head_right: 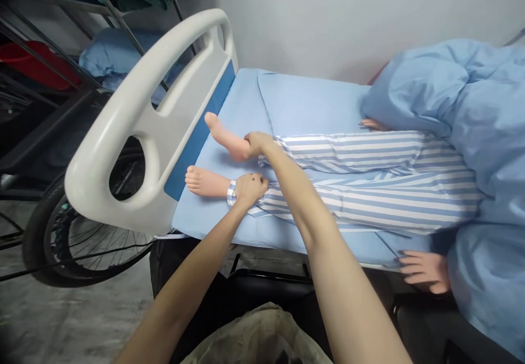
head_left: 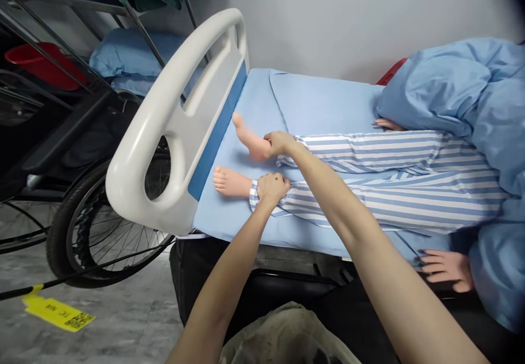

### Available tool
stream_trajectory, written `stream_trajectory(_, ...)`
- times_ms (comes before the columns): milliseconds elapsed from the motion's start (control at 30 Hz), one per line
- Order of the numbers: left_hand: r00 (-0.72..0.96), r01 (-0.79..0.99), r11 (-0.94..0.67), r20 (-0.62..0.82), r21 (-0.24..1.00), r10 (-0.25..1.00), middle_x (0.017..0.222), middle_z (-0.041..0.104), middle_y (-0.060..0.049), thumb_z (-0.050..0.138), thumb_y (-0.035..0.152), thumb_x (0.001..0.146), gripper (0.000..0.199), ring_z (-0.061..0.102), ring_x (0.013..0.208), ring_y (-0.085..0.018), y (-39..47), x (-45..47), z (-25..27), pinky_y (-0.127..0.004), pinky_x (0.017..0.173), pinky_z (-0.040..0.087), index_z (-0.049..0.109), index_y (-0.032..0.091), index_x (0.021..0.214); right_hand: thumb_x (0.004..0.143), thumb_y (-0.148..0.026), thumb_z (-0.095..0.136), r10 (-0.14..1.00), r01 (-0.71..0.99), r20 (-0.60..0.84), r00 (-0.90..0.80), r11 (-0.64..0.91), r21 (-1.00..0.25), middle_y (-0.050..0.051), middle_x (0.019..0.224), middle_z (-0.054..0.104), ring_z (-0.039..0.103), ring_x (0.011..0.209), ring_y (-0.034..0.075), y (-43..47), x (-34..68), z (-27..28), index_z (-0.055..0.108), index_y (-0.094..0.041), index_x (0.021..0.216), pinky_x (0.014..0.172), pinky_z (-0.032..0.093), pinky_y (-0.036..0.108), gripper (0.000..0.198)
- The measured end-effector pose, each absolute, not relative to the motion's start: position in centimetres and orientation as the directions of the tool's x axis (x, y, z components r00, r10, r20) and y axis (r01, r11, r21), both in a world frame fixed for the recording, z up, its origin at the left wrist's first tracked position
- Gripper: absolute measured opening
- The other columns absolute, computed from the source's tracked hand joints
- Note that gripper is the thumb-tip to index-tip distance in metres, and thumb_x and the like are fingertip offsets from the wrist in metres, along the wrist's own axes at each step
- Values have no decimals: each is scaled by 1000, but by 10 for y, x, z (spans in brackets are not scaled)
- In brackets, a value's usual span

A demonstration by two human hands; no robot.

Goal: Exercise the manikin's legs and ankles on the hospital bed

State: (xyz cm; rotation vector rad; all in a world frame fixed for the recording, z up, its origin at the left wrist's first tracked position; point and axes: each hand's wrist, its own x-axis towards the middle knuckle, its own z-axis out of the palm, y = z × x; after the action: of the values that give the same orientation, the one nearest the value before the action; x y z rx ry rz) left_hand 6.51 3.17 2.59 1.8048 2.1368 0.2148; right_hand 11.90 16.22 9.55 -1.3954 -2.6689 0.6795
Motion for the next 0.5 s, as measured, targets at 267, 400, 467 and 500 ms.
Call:
stream_trajectory(267, -115, 915, 169, -163, 366, 980, 95, 75, -16, 44, 34, 91, 40, 72, 91, -29, 31, 64, 26, -37, 82, 52, 80, 15, 97, 70, -43, 81, 776, 824, -277, -567, 533, -194, 18, 114, 69, 63, 106, 26, 161, 105, 57, 63, -7, 112, 90, 45, 31, 59)
stream_trajectory(400, -114, 917, 152, -121, 368, 986, 93, 75, -16, 44, 34, 92, 39, 72, 88, -29, 31, 63, 24, -37, 80, 52, 79, 15, 93, 74, -46, 77, 784, 827, -265, -561, 542, -149, 17, 113, 70, 63, 106, 31, 154, 102, 57, 64, -15, 115, 96, 44, 41, 53)
stream_trajectory(467, -90, 919, 128, -116, 372, 989, 92, 75, -16, 45, 34, 92, 39, 72, 87, -29, 31, 61, 24, -37, 80, 52, 78, 15, 95, 81, -45, 71, 809, 829, -180, -560, 547, -118, 17, 118, 68, 59, 112, 34, 144, 103, 57, 63, -17, 117, 100, 41, 47, 46)
stream_trajectory(500, -71, 920, 110, -117, 375, 991, 92, 75, -15, 46, 35, 92, 38, 72, 87, -29, 30, 60, 25, -37, 80, 52, 78, 15, 96, 84, -44, 68, 814, 823, -126, -567, 555, -117, 17, 121, 66, 57, 115, 34, 137, 105, 57, 63, -17, 118, 101, 40, 48, 43)
